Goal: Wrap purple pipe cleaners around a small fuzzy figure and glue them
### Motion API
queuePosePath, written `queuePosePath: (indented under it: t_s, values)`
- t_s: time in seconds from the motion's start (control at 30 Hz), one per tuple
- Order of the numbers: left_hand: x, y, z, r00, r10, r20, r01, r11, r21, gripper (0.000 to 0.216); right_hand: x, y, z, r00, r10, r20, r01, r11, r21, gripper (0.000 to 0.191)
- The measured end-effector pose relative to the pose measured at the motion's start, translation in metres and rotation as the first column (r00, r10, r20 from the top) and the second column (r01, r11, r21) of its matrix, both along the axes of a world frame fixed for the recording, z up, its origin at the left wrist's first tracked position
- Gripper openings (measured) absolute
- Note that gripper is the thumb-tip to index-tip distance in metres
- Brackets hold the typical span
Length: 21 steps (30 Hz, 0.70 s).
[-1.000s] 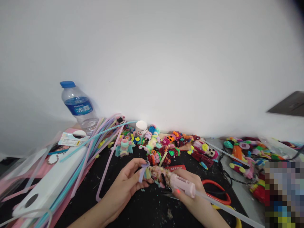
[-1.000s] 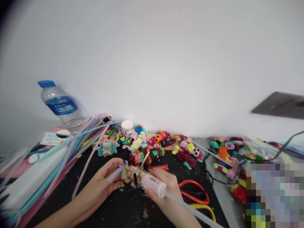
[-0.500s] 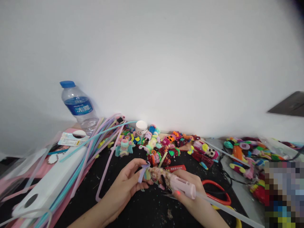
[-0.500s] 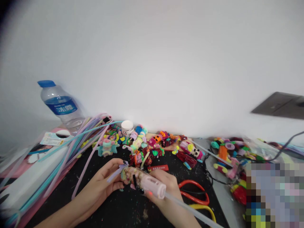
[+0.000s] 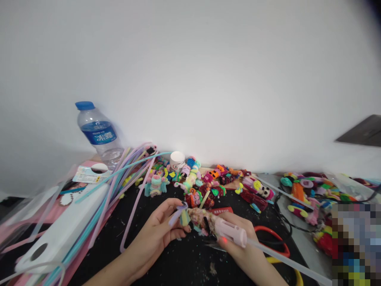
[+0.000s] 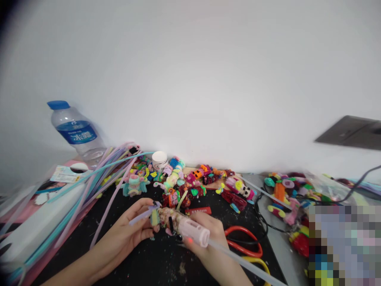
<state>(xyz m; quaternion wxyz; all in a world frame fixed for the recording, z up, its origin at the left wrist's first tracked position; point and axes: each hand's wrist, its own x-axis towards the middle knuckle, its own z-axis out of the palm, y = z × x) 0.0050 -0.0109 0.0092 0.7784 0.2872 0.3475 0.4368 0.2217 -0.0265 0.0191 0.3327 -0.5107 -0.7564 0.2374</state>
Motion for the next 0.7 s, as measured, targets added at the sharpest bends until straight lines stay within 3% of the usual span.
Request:
queuePosePath:
  t_s: [0.17,0.7]
  values:
    - [0.000,0.000,0.001,1.000,-0.006,0.015,0.006,1.000,-0.013,0.022,0.002,-0.001,-0.002,1.000,-0.004,-0.012,0.004,0.999,-0.046,0.012]
    - [-0.002,-0.001,0.001,0.999,-0.008,0.048,0.011,0.998,-0.057,0.030,0.005,0.000,-0.011,1.000,-0.007,-0.026,0.005,0.998,-0.055,0.018]
